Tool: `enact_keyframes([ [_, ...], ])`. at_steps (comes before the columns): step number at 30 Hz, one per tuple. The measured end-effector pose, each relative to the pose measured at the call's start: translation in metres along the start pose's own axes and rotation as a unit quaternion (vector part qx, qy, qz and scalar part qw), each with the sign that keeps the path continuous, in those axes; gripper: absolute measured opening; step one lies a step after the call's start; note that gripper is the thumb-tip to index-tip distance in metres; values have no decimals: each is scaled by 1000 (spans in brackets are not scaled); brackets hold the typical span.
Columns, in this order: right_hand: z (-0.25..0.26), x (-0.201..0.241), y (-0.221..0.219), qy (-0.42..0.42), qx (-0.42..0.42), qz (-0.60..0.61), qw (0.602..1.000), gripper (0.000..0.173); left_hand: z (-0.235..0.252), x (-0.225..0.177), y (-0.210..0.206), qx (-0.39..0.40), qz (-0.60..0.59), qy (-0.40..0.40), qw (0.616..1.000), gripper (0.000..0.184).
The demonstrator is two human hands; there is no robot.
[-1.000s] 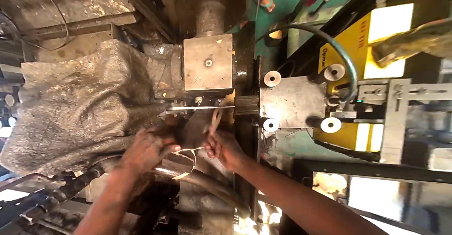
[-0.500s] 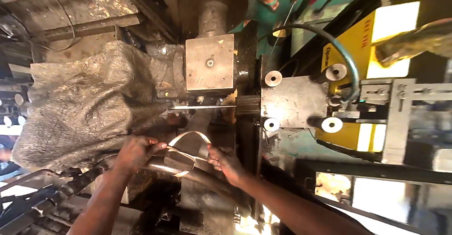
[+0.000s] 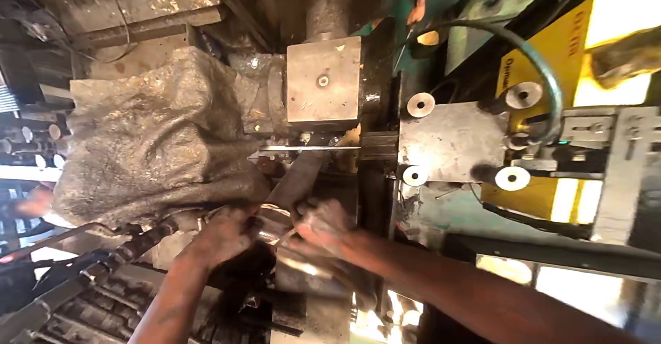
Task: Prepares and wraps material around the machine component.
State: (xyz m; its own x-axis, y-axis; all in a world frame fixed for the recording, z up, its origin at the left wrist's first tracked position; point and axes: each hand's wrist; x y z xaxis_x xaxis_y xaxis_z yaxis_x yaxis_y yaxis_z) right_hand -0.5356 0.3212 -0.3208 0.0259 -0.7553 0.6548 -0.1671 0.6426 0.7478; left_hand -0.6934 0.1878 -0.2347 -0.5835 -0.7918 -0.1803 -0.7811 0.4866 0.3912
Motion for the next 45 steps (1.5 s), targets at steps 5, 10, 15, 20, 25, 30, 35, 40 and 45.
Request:
enact_keyframes([
  [5,11,14,30,96,140,-97,981,18,-5,18,-26,-101,-148,-112,977,35],
  [10,12,12,21,151,-5,-101,983,21,-3,24,-33,-140,-147,-113,973,37],
  [15,12,14,24,179,-28,-107,978,20,4,25,-36,-164,-134,-154,965,71],
  [20,10,-3,16,132,-11,-44,990,33,19,24,-61,-303,-1,-189,934,53],
  [25,-11,-8,12,-198,8,375,906,58,32,28,-72,-395,56,-206,894,46],
  [30,26,3,0,-485,-22,711,509,33,41,34,-78,-446,97,-214,864,54],
  [35,38,-18,-19,-536,-16,661,526,36,43,34,-75,-462,151,-230,843,62],
  [40,46,-22,-29,-535,-31,694,480,32,51,35,-75,-478,201,-235,822,72],
  [45,41,-19,-34,-507,-24,699,503,39,43,29,-73,-491,199,-254,809,74],
])
Point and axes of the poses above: each hand's wrist, its own z-axis towards the middle knuckle, its own y-axis out of the back of the hand, x = y × z, and after that the axes turned 10 degrees about x, right-handed
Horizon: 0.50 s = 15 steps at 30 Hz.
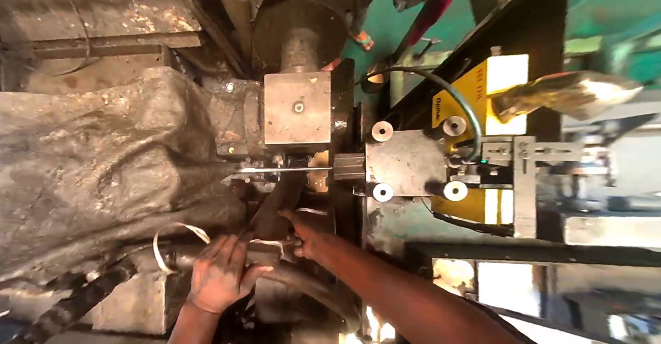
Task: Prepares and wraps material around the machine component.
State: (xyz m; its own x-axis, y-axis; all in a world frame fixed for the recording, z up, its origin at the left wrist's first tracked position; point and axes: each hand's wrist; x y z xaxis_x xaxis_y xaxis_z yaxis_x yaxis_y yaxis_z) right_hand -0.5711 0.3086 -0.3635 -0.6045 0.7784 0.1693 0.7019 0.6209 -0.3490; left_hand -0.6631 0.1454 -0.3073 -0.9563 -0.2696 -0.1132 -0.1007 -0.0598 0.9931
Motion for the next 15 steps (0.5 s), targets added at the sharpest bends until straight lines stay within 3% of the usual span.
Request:
enact_keyframes([
  [5,-8,-2,-6,-6,7,-31,999,56,2,4,-5,-37,40,-26,998,76],
  [7,-7,-3,-8,12,-1,-61,998,53,3,5,-8,-44,38,-31,998,76],
  [9,-5,-1,-6,30,16,-166,986,45,7,9,-14,-53,53,-23,997,78],
  [11,-24,3,-2,21,52,-361,931,35,6,7,-12,-39,46,-6,998,81],
  [13,-40,10,2,-17,107,-546,831,39,5,4,-7,-7,24,9,1000,84],
  [15,-42,17,4,-26,120,-599,791,42,7,5,-3,14,11,26,1000,84],
])
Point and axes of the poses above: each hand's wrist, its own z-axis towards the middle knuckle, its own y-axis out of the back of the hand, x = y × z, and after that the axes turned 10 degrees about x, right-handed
